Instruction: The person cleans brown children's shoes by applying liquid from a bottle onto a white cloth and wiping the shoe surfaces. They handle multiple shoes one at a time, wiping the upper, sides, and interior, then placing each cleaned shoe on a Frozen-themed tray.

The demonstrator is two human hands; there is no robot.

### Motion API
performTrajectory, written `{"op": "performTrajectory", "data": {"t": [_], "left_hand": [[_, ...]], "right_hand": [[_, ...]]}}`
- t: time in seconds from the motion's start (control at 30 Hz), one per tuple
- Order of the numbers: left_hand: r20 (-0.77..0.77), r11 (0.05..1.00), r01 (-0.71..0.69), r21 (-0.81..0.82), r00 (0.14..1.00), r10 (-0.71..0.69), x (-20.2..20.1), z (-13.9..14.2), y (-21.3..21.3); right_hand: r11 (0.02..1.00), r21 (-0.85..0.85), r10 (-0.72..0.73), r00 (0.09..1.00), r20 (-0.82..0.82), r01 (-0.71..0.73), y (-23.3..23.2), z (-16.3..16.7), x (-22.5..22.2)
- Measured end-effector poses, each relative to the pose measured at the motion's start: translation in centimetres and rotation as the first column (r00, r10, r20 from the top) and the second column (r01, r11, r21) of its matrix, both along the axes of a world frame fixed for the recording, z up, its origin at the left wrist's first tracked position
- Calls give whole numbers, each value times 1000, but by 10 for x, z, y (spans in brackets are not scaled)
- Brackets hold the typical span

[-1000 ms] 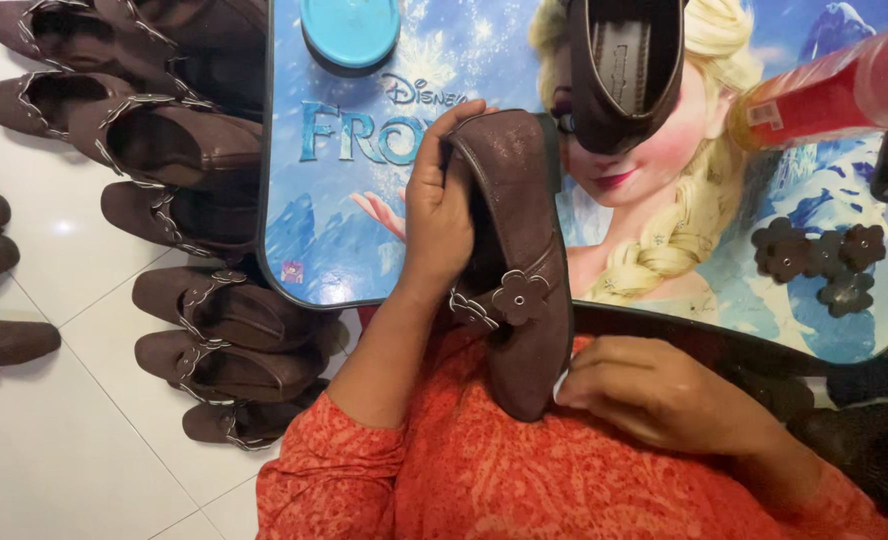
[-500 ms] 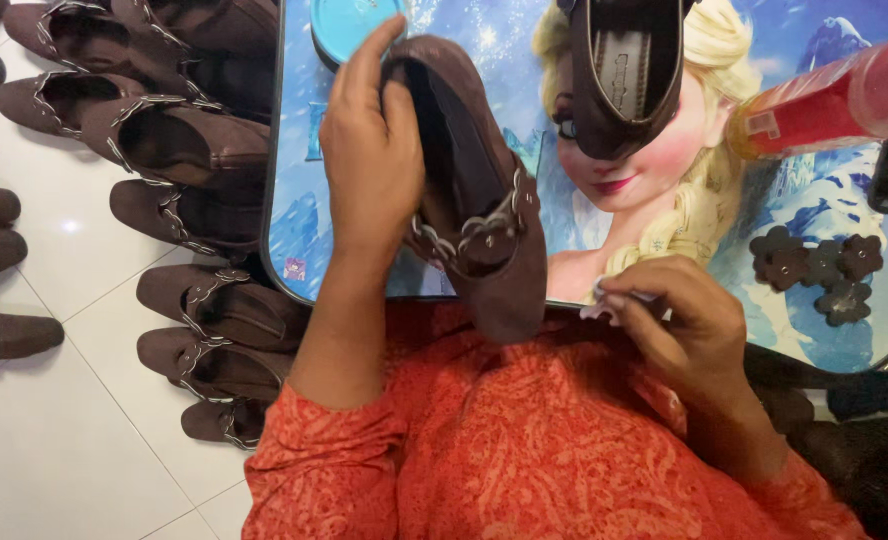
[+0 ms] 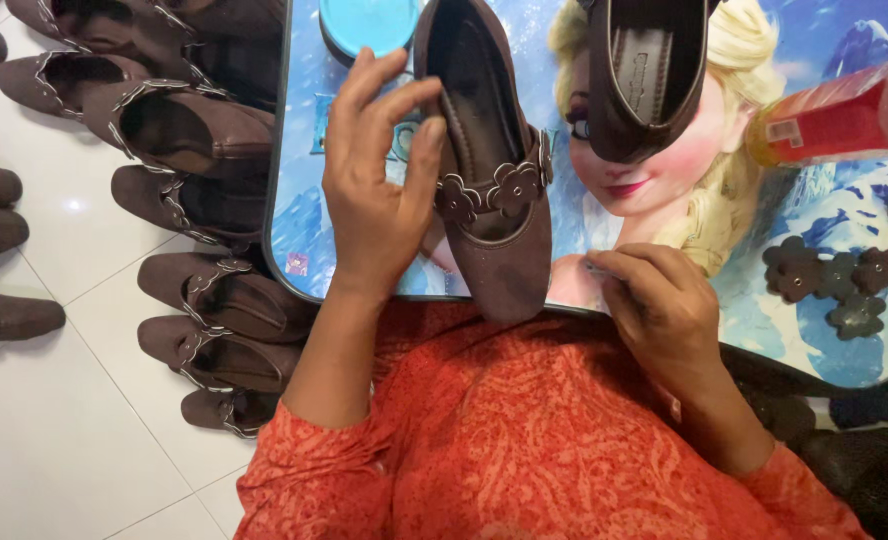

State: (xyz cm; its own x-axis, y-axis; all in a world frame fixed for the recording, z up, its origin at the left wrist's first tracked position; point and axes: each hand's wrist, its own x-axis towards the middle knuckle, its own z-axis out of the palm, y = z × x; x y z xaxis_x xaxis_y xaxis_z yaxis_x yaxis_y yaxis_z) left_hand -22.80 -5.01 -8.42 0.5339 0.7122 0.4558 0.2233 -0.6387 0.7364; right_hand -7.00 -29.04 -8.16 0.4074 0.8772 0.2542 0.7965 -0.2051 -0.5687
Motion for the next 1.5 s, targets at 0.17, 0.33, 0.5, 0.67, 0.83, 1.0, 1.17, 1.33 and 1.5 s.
{"op": "performTrajectory", "data": {"t": [0.17, 0.33, 0.5, 0.67, 0.83, 1.0, 1.17, 1.33, 1.5], "left_hand": [[16, 997, -9, -79, 1000, 11, -29, -10, -39], [-61, 994, 24, 103, 998, -18, -46, -24, -73], [-169, 974, 124, 188, 981, -93, -48, -28, -82], [-209, 972, 141, 187, 973, -100, -43, -29, -80], [-208, 974, 154, 164, 971, -119, -42, -29, -80], [-219, 970, 176, 170, 966, -137, -42, -25, -77], [-175, 946, 261, 189, 957, -230, -48, -1, -42], [-173, 919, 216, 329, 971, -166, -23, 33, 8], [-394, 761, 517, 393, 842, -369, 30, 54, 45]], "right_hand": [[992, -53, -123, 956, -268, 113, -1, -5, 0], [965, 133, -60, 687, -724, 224, 5, -13, -13], [993, 120, 37, 884, -465, 22, 20, -6, -17], [1000, 15, 23, 946, -322, -19, 34, 7, -13], [999, 22, -24, 975, -219, 29, 31, 16, -15], [944, 64, 328, 938, -111, -323, 19, 13, -6], [977, -189, 102, 995, 22, -96, -7, 18, 15], [989, -47, -150, 964, -218, 143, -18, 17, 18], [979, 156, 166, 961, -221, -134, 15, 8, 1]]}}
